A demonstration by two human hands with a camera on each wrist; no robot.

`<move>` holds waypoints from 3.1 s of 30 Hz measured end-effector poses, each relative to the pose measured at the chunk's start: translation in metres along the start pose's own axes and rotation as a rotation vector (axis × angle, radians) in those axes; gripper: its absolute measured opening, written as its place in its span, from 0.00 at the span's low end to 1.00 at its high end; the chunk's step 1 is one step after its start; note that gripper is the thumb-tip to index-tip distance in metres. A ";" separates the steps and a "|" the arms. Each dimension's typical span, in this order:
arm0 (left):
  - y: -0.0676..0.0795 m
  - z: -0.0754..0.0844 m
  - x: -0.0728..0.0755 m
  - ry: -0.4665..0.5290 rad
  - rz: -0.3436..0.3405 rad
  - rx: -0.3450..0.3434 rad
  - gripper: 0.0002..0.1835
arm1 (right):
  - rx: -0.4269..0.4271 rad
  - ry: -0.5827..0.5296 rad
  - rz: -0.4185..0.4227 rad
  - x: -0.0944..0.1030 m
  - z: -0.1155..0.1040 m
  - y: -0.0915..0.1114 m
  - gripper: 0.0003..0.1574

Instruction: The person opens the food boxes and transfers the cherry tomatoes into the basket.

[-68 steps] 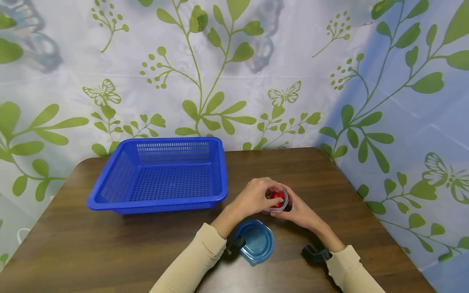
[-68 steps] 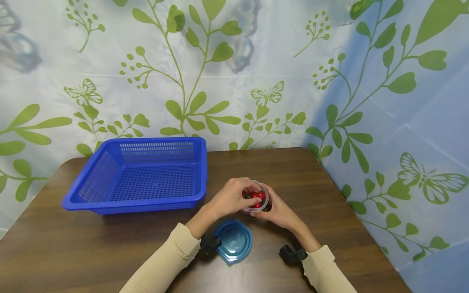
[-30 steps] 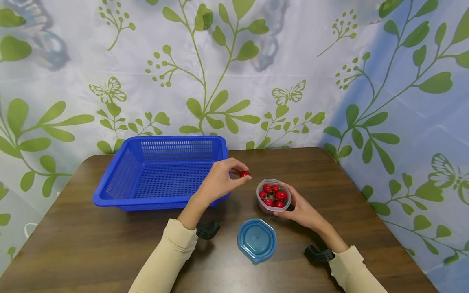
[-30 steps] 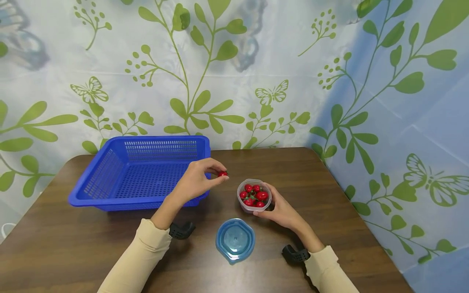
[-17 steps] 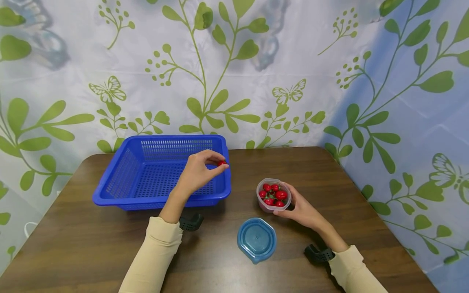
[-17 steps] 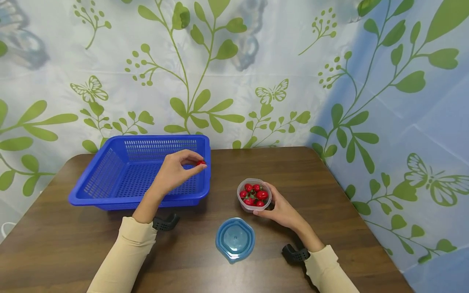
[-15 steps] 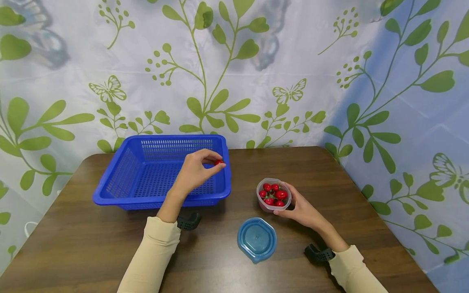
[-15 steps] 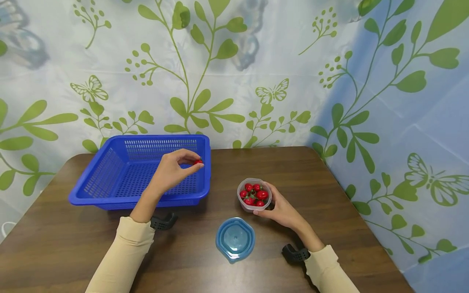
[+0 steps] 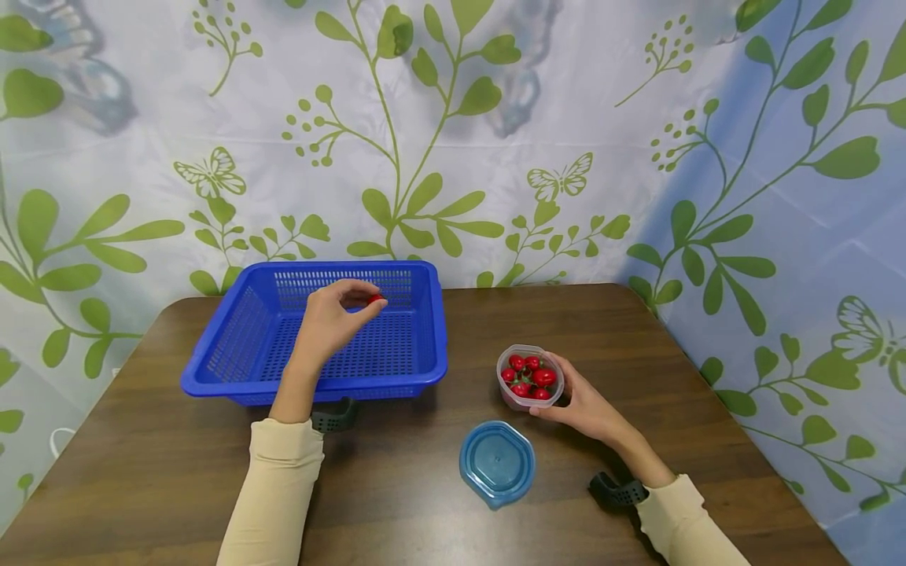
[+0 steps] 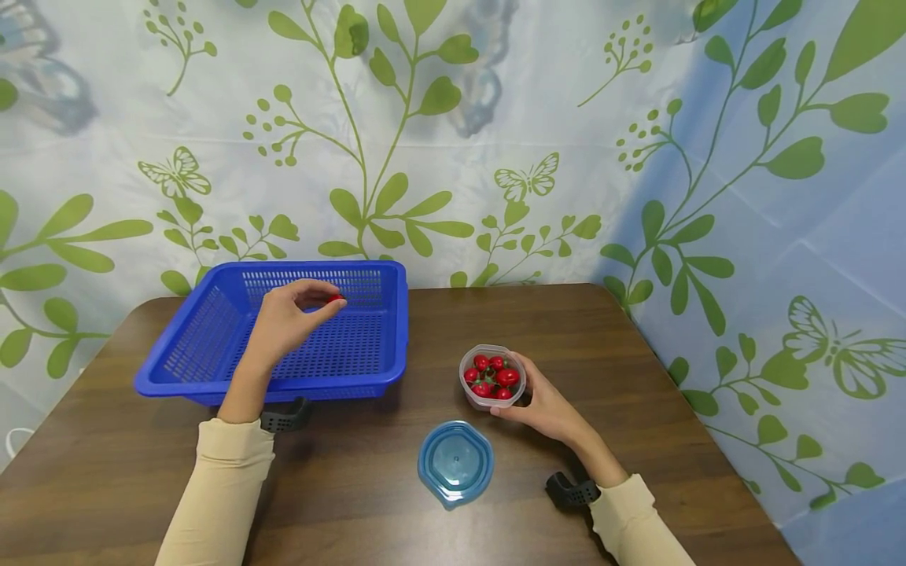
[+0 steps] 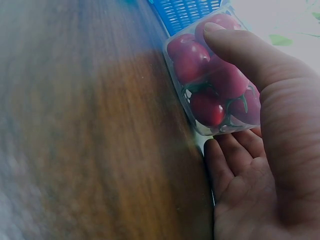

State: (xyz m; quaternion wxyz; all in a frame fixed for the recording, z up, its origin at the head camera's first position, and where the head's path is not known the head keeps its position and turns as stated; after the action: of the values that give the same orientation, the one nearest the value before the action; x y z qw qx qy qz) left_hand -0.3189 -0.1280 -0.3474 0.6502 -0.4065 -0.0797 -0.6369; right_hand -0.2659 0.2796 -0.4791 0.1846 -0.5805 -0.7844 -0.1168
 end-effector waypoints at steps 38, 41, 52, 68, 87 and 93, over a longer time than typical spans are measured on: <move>-0.002 0.012 -0.021 0.029 -0.052 0.033 0.21 | 0.000 0.009 -0.002 0.000 -0.003 0.000 0.63; -0.003 0.021 -0.028 0.060 -0.064 0.016 0.22 | 0.000 0.014 0.000 0.000 -0.002 0.001 0.63; -0.004 0.045 -0.056 0.081 -0.117 -0.060 0.23 | -0.010 0.028 0.002 0.001 0.001 0.001 0.63; 0.003 0.093 -0.109 0.073 -0.247 -0.215 0.20 | -0.019 0.012 0.005 -0.001 -0.003 0.001 0.64; 0.016 0.131 -0.171 0.026 -0.473 -0.310 0.21 | 0.008 -0.011 -0.009 0.001 -0.007 0.003 0.62; 0.022 0.133 -0.189 -0.053 -0.501 -0.340 0.20 | 0.020 -0.019 -0.012 -0.001 -0.006 0.003 0.61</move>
State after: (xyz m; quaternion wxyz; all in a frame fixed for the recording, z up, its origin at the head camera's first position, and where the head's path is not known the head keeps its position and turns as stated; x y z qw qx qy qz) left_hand -0.2778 0.0969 -0.3867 0.3932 -0.4938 -0.0869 -0.7707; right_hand -0.2617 0.2772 -0.4739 0.1824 -0.5747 -0.7909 -0.1045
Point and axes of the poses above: each hand's wrist, its own y-axis away from the middle knuckle, its own x-axis out of the back of the hand, z = x × y, the point moved 5 cm from there along -y, towards the middle knuckle, and after that the axes turned 9 degrees about -y, right-handed, at the moved point
